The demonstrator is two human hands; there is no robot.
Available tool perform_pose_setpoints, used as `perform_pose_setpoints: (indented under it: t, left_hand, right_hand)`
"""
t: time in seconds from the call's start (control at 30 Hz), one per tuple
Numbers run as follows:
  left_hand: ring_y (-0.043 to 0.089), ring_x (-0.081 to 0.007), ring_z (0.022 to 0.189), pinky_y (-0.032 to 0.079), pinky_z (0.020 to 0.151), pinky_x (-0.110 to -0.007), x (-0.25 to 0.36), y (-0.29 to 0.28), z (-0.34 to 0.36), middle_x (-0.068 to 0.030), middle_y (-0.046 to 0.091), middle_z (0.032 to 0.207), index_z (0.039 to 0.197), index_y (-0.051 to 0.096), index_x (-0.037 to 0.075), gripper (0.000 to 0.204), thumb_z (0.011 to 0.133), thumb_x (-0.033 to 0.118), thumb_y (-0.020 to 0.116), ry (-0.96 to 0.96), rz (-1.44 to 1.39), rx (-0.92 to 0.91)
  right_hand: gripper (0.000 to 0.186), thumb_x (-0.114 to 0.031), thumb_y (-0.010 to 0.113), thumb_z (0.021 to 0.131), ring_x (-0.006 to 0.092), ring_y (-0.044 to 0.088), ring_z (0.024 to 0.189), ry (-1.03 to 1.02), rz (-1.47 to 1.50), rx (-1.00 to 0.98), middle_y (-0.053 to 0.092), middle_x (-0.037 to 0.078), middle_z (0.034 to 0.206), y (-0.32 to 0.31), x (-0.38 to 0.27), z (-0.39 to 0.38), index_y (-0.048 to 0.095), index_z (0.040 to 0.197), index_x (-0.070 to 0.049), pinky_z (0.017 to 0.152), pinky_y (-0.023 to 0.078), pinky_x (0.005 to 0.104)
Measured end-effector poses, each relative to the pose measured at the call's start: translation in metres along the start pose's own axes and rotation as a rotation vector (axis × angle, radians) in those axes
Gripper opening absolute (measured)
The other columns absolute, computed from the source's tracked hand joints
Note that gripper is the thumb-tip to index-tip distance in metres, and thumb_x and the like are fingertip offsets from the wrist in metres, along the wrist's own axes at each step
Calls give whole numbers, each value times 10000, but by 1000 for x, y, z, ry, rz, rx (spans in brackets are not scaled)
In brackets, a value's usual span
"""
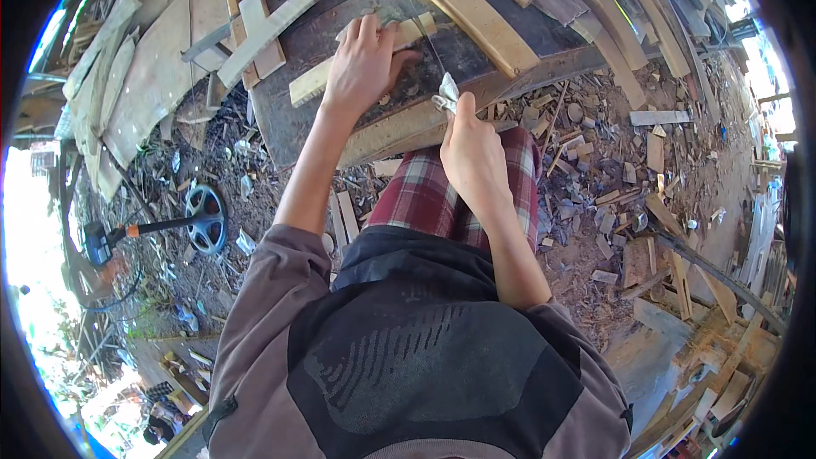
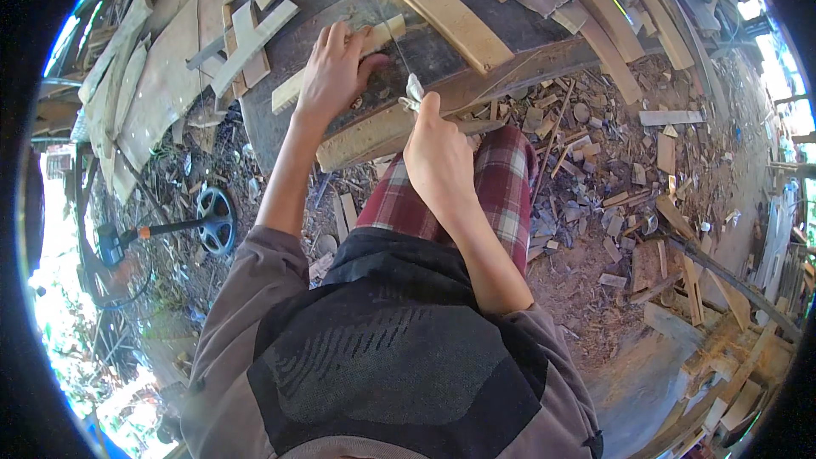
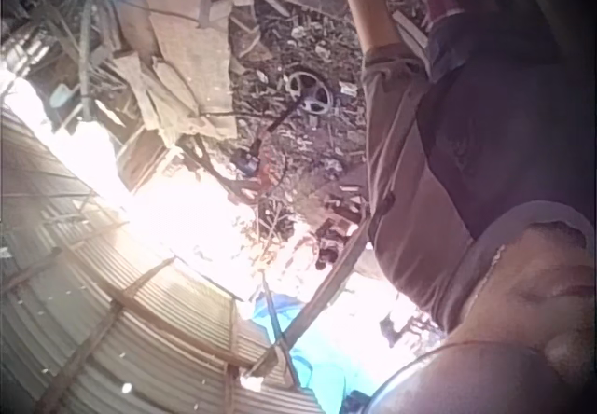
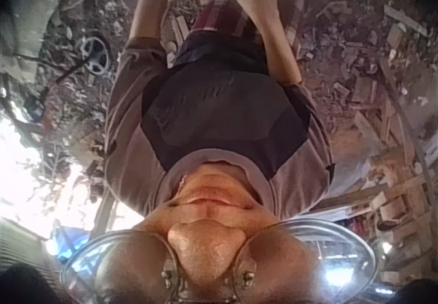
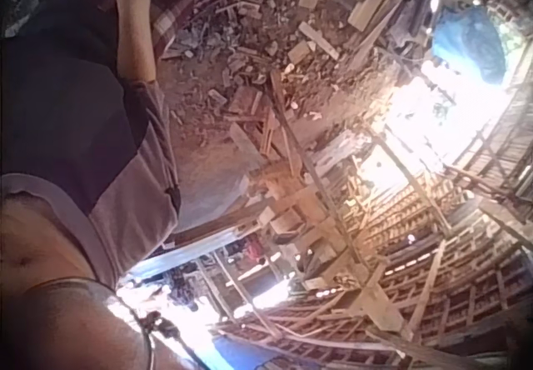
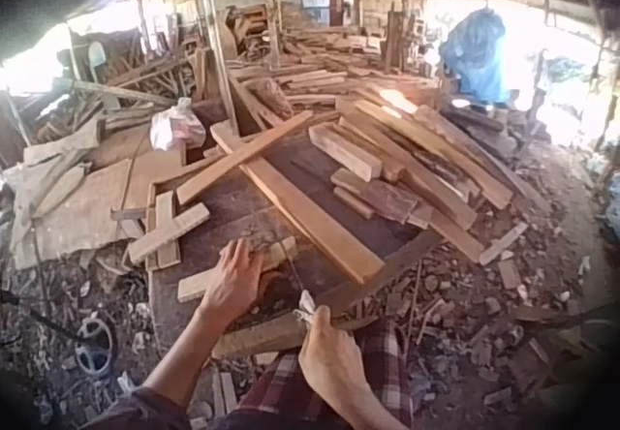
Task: Manually sawing a piece of wood on a workbench using a hand saw.
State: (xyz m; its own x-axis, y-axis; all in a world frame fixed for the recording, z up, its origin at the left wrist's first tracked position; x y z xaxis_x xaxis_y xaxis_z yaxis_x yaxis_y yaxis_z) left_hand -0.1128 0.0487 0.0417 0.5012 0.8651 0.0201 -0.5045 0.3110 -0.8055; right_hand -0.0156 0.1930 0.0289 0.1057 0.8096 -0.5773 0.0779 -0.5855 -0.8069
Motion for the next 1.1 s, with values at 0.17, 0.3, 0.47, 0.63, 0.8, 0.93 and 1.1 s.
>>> perform_pose_setpoints:
  t: [0.17,0.3,0.47,0.63,0.8,0.93,1.1]
  left_hand:
    - [575,-289,980,511,821,-399,-9,3,5,-101,567,976,1150,654,26,373,837,223,706,56,43,-54]
    - [592,-276,939,519,806,-380,-2,-6,14,-89,609,891,1063,683,41,261,837,170,683,79,-71,-54]
    - [612,-290,919,519,796,-394,-4,-7,17,-98,648,888,999,688,41,175,848,122,654,3,-94,-70]
    - [622,-332,898,521,805,-433,-5,-7,25,-145,663,867,904,669,37,113,859,130,621,-4,-253,-95]
    - [627,-430,923,488,817,-500,-47,-8,40,-237,671,937,1008,646,14,292,948,273,524,-185,-260,-372]
    - [622,-428,837,461,738,-448,-64,-26,45,-261,647,878,1061,609,-12,295,966,256,535,-279,-403,-306]
    - [638,-407,830,472,730,-437,-44,-61,43,-266,653,876,1120,613,-34,317,952,231,563,-245,-425,-275]
  right_hand:
    - [129,-132,432,980,488,641,751,-48,40,38,636,304,748,1,4,9,387,1021,-18,655,511,564]
    - [142,-143,446,988,494,629,725,-43,101,84,627,297,720,1,4,9,382,1011,-18,638,501,575]
    - [151,-147,461,990,493,620,688,-71,106,96,620,292,701,-2,-2,8,384,997,-17,605,495,575]
    - [172,-154,482,1005,471,612,651,-143,278,147,610,274,690,-11,-2,3,402,964,-7,551,457,551]
    - [144,-112,477,1009,441,635,669,-180,538,346,617,243,717,-37,3,0,467,1095,2,542,450,461]
    - [164,-87,497,1000,419,619,616,-221,515,385,596,229,680,-43,20,2,467,1115,27,500,425,374]
    - [168,-92,492,1001,443,624,688,-300,464,337,604,244,729,-26,23,-10,483,1135,9,553,452,394]
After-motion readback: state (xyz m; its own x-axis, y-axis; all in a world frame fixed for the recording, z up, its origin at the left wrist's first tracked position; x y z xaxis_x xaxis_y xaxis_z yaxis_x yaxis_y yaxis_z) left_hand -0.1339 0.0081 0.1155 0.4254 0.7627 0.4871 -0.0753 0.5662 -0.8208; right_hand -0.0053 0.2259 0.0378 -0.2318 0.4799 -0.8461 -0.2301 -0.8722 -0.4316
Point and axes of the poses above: each hand's wrist, its own z-axis towards the middle knuckle, its own y-axis out of the palm, x = y × z, the point moved 6 cm from there along z, towards the middle knuckle
